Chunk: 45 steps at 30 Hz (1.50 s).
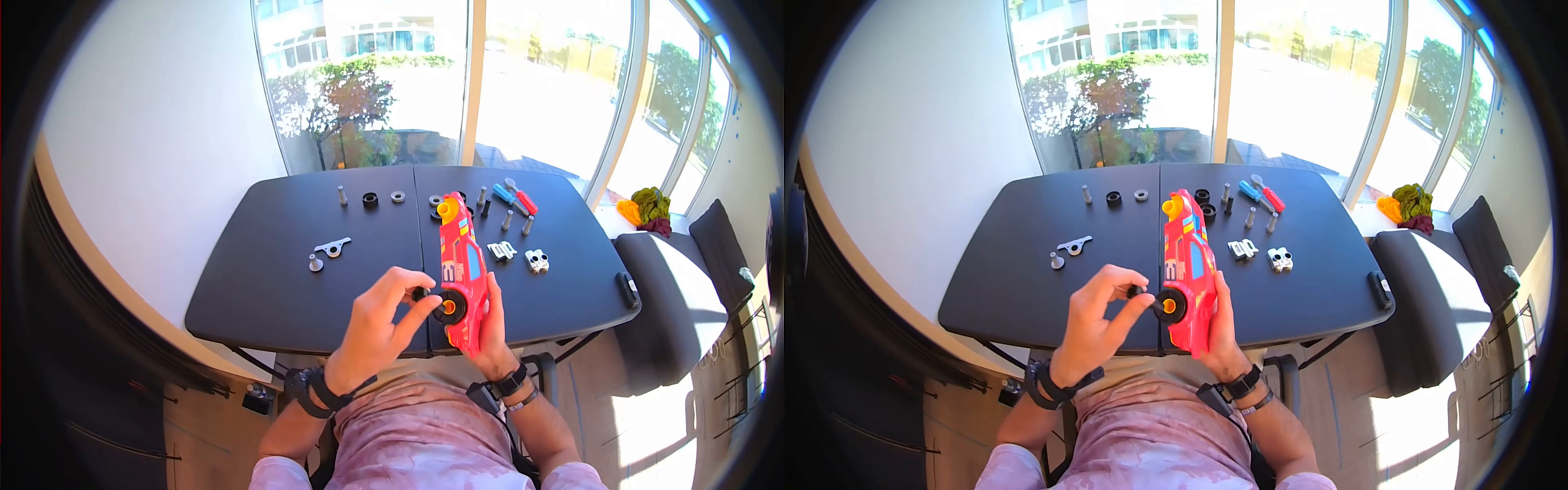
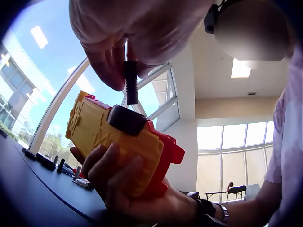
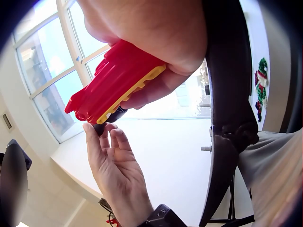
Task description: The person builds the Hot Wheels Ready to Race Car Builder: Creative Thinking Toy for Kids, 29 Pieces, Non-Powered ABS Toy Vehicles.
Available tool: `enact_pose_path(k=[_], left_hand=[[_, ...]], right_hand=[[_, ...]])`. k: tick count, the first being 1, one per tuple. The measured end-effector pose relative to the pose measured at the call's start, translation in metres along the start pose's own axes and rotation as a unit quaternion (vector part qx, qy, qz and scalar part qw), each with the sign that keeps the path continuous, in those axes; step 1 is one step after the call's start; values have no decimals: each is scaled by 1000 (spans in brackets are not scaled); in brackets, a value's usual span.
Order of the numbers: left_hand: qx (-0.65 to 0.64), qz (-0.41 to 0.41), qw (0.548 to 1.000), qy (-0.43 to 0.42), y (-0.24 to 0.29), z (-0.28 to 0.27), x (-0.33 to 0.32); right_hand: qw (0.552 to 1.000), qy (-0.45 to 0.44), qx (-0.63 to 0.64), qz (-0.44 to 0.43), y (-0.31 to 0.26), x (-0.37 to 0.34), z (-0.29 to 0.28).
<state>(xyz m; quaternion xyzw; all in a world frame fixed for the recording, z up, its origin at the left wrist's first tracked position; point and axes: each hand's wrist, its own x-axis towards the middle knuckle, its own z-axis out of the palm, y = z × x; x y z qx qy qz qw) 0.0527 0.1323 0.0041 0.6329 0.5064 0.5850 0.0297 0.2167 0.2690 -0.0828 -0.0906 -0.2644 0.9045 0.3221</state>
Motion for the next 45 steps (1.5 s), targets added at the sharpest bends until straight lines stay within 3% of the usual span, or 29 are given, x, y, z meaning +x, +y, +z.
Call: enact_pose_path(k=[5, 8, 14, 17, 21, 23, 26, 29, 32, 35, 38, 41, 45], left_hand=[[14, 32, 999, 3, -9, 13, -11], [70, 148, 986, -9, -8, 10, -2], [61, 73, 995, -43, -11, 5, -8], [-68, 34, 997, -6, 1, 9, 1], [1, 30, 1000, -2, 3, 1, 1], [65, -14, 998, -21, -6, 0, -7], [56, 34, 996, -61, -19, -2, -5], [-4, 70, 997, -21, -11, 0, 4], [1, 7, 1000, -11, 5, -8, 4], [103, -9, 992, -78, -13, -7, -6], [22, 74, 996, -44, -16, -4, 1], [25, 45, 999, 10, 4, -6, 5], [91, 4, 995, -42, -3, -5, -4]], right_hand=[[1000, -6, -2, -19, 3, -2, 2], [1000, -5, 0, -19, 3, -2, 5], [1000, 8, 1, -24, 4, -1, 7], [1000, -13, -9, -22, 3, -1, 3], [1000, 9, -4, -15, 3, 1, 0], [999, 20, -13, -22, 4, -1, 6], [1000, 0, -10, -10, 2, -1, 4], [999, 30, -10, -19, 4, 1, -1], [999, 18, -15, -22, 4, 1, 0], [999, -4, -28, -15, 2, 0, 0], [1000, 26, -7, -15, 3, -1, 5], [1000, 13, -6, -11, 3, 2, -4], [999, 10, -18, -28, 5, 1, 3]])
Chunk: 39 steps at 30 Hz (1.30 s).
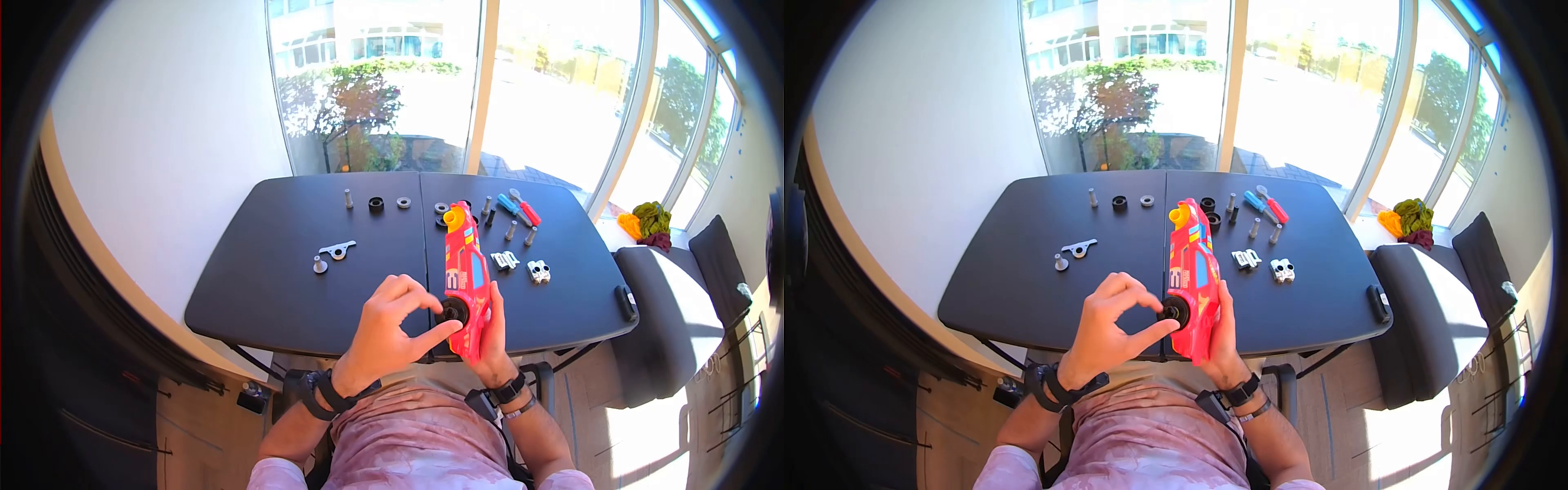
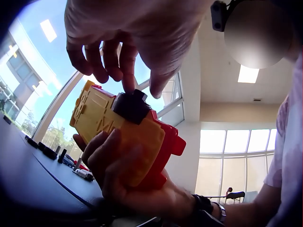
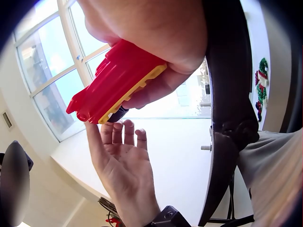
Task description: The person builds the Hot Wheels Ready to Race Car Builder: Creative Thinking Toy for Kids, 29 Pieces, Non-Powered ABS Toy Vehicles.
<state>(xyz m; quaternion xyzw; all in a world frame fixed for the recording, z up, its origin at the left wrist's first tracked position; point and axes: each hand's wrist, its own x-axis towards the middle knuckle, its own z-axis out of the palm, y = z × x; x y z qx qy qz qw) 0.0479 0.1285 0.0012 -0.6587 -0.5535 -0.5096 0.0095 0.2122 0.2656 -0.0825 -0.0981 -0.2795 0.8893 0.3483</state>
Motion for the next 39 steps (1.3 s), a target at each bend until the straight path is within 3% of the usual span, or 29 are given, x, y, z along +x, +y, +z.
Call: enact_pose_path(k=[2, 5, 11, 14, 20, 23, 26, 32, 39], left_hand=[[2, 12, 1000, -9, -10, 5, -2], [-50, 78, 995, 43, -2, 6, 7], [12, 14, 1000, 5, -7, 7, -2], [-80, 51, 995, 36, 2, 11, 3], [19, 6, 1000, 13, -7, 7, -3], [-49, 62, 997, 8, -9, 11, 0], [-58, 53, 995, 63, 9, 10, 5], [-4, 36, 999, 36, -8, 13, -2], [22, 83, 996, 31, -10, 14, 1]], right_hand=[[1000, -13, 2, 7, 0, 0, -3], [1000, 25, 12, 9, 1, -1, -3], [999, -40, -3, 11, -1, 0, -5], [1000, 3, 4, 0, 1, -1, 3], [1000, -13, 7, 7, 0, 0, -3], [999, -30, 16, 3, 2, 2, -7], [1000, 16, 17, -7, 2, 1, 1], [1000, -17, 7, 8, 0, 0, -3], [1000, -19, 5, 14, -1, 0, -3]])
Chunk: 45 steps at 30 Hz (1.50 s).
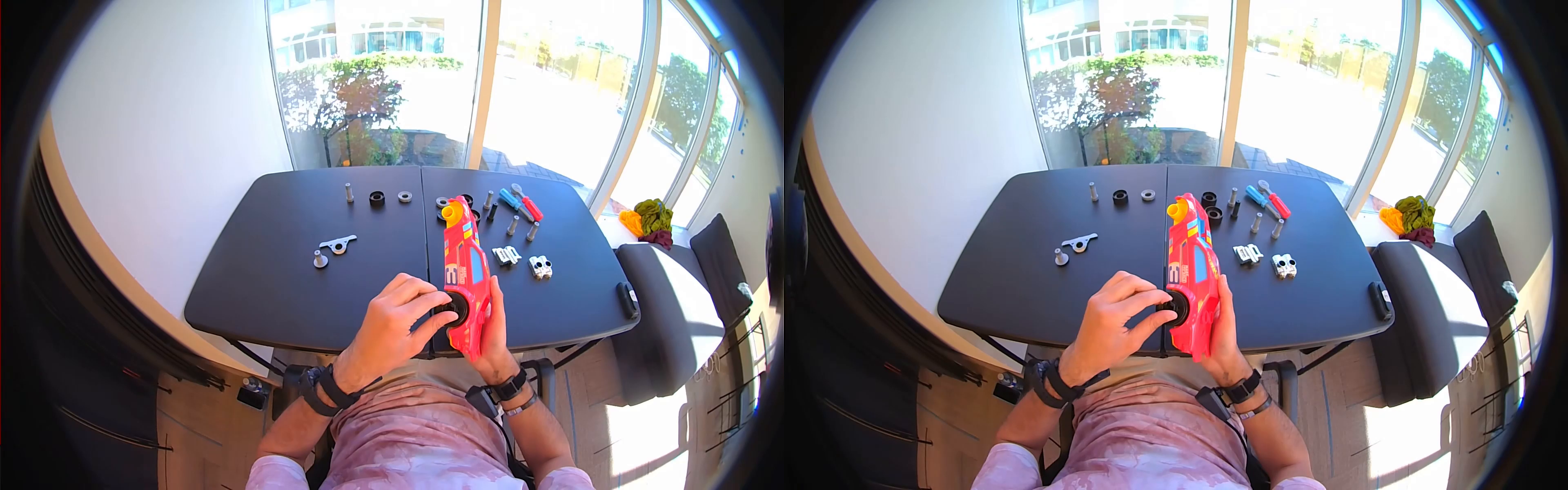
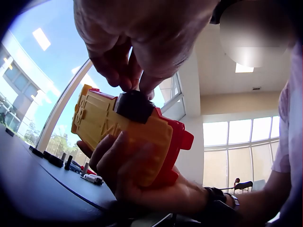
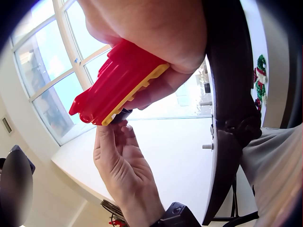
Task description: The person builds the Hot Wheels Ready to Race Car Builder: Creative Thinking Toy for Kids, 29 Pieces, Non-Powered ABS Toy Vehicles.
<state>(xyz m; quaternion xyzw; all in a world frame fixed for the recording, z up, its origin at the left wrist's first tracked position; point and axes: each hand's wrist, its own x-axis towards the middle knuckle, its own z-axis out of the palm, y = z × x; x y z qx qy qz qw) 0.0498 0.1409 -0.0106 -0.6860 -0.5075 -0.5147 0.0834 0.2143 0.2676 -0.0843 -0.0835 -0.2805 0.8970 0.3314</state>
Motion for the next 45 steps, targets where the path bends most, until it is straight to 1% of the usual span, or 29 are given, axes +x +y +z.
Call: enact_pose_path(k=[2, 5, 8, 9, 10, 11, 12, 13, 14, 15, 17, 19, 20, 21, 22, 23, 24, 25, 26, 27, 30, 33, 34, 36, 37, 39, 42, 45], left_hand=[[3, 10, 1000, 0, 0, 0, 1], [-14, 17, 1000, -14, -7, -2, 4], [-46, 23, 996, -73, -16, -18, 23], [-97, -17, 993, -72, -23, -22, 35], [-110, -63, 989, -77, -30, -29, 50], [-128, -113, 984, -42, -49, -25, 65], [-75, -133, 987, -44, -61, -29, 84], [-21, -149, 988, -47, -87, -27, 100], [39, -136, 988, -57, -128, -22, 111], [98, -121, 986, -65, -170, -15, 119], [144, -159, 970, -116, -231, -5, 132], [273, -111, 952, -80, -323, 27, 113], [335, -86, 936, -59, -354, 38, 107], [364, -99, 923, -76, -368, 41, 103], [392, -112, 908, -95, -378, 44, 95], [419, -127, 892, -115, -369, 43, 97], [391, -170, 890, -160, -363, 39, 102], [363, -213, 884, -205, -326, 24, 112], [333, -258, 872, -250, -306, 16, 115], [333, -241, 892, -185, -328, 22, 103], [317, -218, 903, -190, -331, 15, 98], [274, -240, 916, -169, -318, 6, 96], [230, -262, 926, -145, -303, 1, 101], [143, -304, 937, -95, -254, -10, 114], [77, -282, 955, -58, -233, -13, 115], [-57, -233, 971, 19, -193, -16, 116], [-252, -182, 950, 31, -138, -18, 108], [-303, -163, 939, 11, -108, -17, 95]], right_hand=[[1000, -7, 8, 6, 0, 2, -4], [1000, 13, 5, 5, 0, 1, 0], [1000, -10, 16, 20, 0, 2, -3], [1000, 3, 12, 14, 0, 2, -2], [1000, 17, 8, 10, 0, 1, 0], [1000, 30, 4, 7, 1, 1, 3], [999, 47, 9, 10, 2, 0, 8], [998, 63, 14, 11, 1, 0, 16], [997, 77, 17, 11, 0, 1, 21], [997, 70, 21, 18, -2, 1, 22], [998, 54, 26, 31, -2, -1, 19], [997, 67, 35, 31, -1, 0, 22], [996, 73, 39, 30, -2, 1, 22], [997, 57, 28, 31, -1, 1, 16], [997, 59, 28, 36, -2, 2, 15], [997, 62, 29, 42, -3, 2, 15], [996, 67, 32, 49, -3, 1, 14], [997, 39, 43, 59, -3, 1, 7], [997, 32, 46, 53, -4, 3, 5], [997, 26, 50, 47, -3, 5, 3], [997, 28, 55, 46, -2, 7, 6], [996, 27, 62, 60, -2, 6, 7], [996, 24, 64, 64, -3, 7, 6], [997, 17, 55, 53, -2, 7, 5], [997, 14, 50, 48, -1, 8, 5], [997, 8, 51, 52, -1, 8, 4], [998, 10, 38, 49, -2, 6, 10], [999, 3, 28, 45, 0, 8, 10]])
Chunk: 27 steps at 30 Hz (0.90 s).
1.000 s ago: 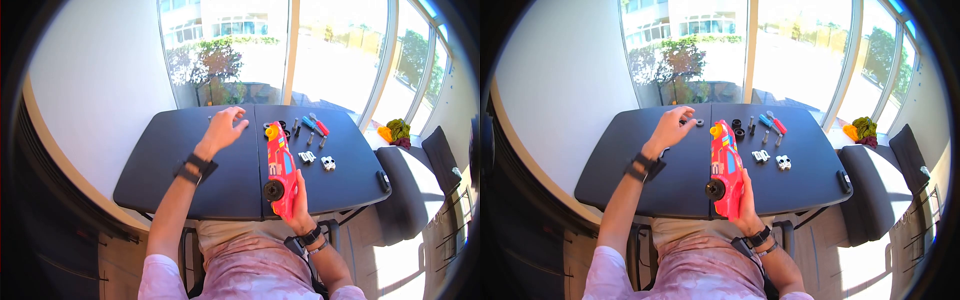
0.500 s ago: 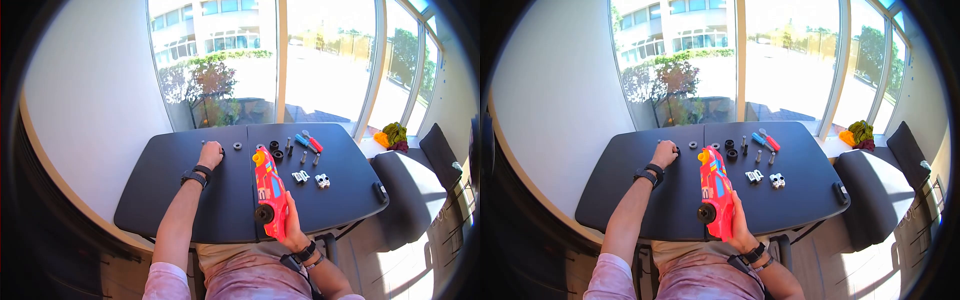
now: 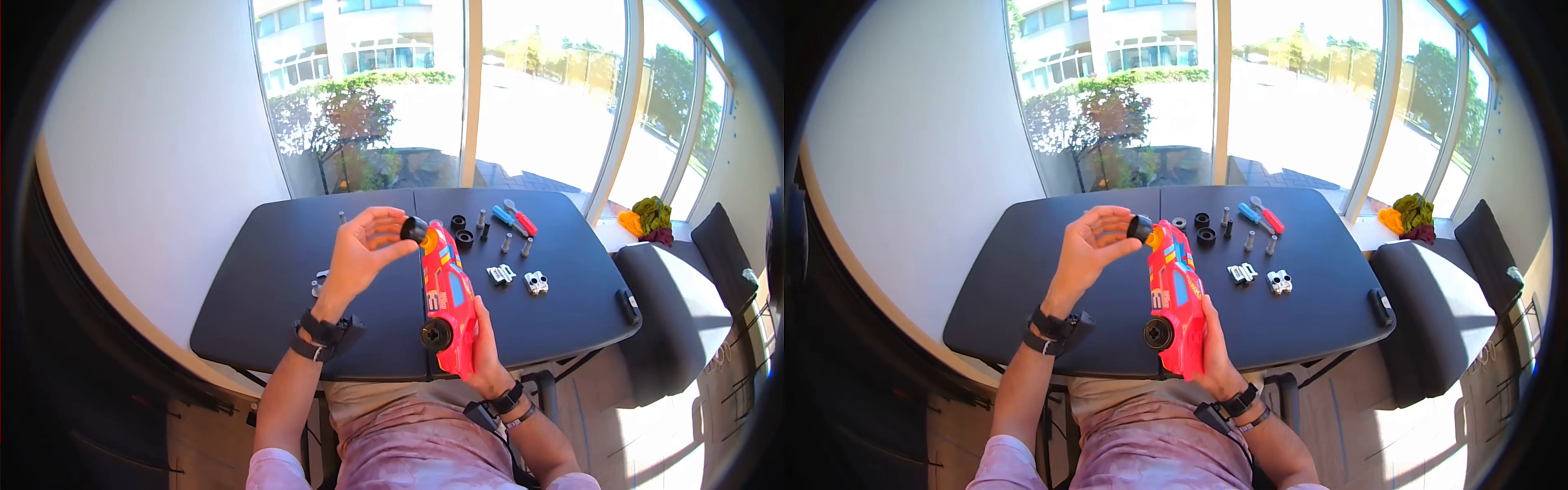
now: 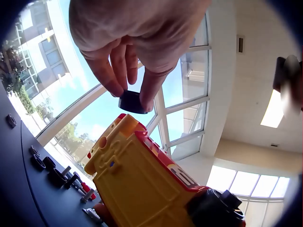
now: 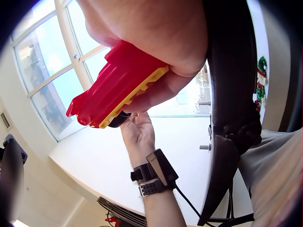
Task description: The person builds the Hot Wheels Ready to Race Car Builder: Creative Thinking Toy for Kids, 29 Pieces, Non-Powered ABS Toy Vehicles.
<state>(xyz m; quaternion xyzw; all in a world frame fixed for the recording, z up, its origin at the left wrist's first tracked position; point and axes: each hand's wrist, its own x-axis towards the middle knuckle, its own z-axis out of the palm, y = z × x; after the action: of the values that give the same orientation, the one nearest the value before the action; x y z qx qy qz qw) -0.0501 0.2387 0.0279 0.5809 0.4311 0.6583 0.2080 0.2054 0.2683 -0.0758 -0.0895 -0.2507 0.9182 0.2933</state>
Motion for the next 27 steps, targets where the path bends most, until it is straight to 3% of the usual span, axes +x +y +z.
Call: enact_pose_path(k=[4, 8, 15, 18, 21, 22, 25, 27], left_hand=[[72, -39, 995, -49, 5, 7, -8], [108, 2, 991, -81, 13, 11, -18], [230, 105, 967, -5, 19, 17, -32], [286, 158, 945, -23, -4, -14, -30], [137, -46, 989, 22, -5, -15, -23], [171, -16, 984, 48, -13, -18, -16], [287, -31, 956, 57, -33, -31, 17], [337, -29, 940, 31, -59, -42, 41]], right_hand=[[1000, -5, -12, -13, 1, -2, 0], [1000, -3, -11, -10, 1, -5, 1], [1000, 6, -12, -10, 1, -6, 2], [999, 32, -10, -12, 1, -6, 4], [999, 52, -10, -9, -1, -5, 7], [998, 58, -12, -7, 0, -6, 7], [999, -36, 24, 9, -2, -6, -11], [999, -25, 20, 6, -1, -5, -15]])
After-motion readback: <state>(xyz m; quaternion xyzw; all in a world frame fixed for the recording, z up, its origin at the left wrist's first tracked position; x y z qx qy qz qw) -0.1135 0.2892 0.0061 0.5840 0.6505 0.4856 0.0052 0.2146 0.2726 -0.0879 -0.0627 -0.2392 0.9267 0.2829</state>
